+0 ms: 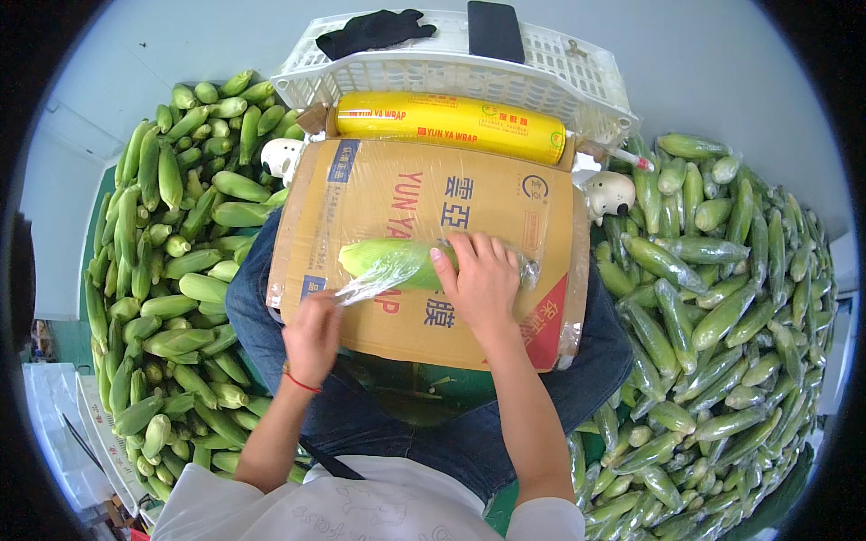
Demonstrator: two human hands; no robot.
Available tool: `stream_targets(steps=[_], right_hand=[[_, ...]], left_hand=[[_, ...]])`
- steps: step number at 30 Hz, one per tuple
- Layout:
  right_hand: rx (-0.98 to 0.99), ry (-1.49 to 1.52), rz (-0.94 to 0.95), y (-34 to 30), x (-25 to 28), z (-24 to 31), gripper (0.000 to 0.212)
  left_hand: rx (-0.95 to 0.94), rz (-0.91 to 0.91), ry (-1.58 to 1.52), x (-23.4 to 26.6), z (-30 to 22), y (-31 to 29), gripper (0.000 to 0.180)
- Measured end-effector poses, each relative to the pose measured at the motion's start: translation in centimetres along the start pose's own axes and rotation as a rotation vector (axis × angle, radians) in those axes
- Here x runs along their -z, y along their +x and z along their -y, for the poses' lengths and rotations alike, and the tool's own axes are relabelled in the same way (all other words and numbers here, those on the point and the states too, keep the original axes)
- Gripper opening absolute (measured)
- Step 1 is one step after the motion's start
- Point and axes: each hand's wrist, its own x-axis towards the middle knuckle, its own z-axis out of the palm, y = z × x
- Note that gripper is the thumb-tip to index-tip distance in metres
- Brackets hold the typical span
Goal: The person wraps ears of corn in plastic film by hand, taking each cob from a pile, wrapping it using a roll of film on a cardboard box, and placing it onto another pile.
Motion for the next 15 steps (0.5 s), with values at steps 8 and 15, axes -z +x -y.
stream_targets(steps=[8,15], right_hand=[[0.101,0.003,-0.058,-1.0,-0.4,0.4,0.024],[0.166,0.064,-0.083,0.5,-1.1,0.2,0.018]], left_hand=[[-0.174,-0.108,-0.143,3.4,3.9,16.1,0.008],[-0.352,0.684,0.022,-6.8,1.6,21.2,0.014]])
